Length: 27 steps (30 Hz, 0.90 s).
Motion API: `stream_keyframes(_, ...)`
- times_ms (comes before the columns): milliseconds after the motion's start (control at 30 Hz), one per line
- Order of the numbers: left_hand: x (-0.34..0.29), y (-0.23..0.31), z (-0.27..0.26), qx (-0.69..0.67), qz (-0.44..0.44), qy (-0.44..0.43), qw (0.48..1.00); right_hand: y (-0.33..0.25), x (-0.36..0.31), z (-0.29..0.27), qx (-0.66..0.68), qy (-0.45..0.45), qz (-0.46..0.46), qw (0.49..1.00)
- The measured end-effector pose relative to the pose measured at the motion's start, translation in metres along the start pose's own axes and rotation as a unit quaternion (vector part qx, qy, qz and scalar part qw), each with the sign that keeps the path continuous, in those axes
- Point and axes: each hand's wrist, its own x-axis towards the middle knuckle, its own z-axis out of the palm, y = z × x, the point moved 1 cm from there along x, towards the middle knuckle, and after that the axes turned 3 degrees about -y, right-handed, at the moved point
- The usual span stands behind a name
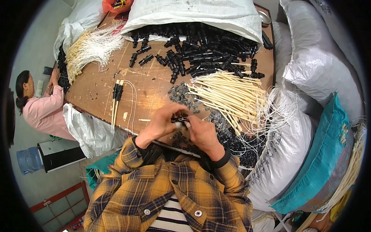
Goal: Assembling black plastic connectors onto white wires.
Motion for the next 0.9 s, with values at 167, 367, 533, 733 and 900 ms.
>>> stream_keyframes(167, -0.003, -0.010, 0.002, 0.028, 0.125, 0.106, 0.986, -0.002, 0.001, 0.002, 0.013, 0.016, 0.002, 1.000)
stream_keyframes(367, -0.007, -0.005, -0.002, 0.021, 0.185, 0.073, 0.980, -0.001, -0.002, -0.002, 0.158, 0.009, 0.018, 0.987)
stream_keyframes(533, 0.025, -0.054, -0.013, 0.150, -0.044, 0.241, 0.958, 0.005, -0.008, -0.004, 0.182, 0.067, 0.174, 0.965)
stream_keyframes(733, 0.049, -0.087, -0.037, 0.134, -0.042, 0.163, 0.977, 0.012, -0.012, -0.007, 0.179, 0.057, 0.212, 0.959)
stream_keyframes(900, 0.043, -0.089, -0.039, 0.165, -0.032, 0.166, 0.972, 0.013, -0.014, -0.007, 0.201, 0.048, 0.233, 0.950)
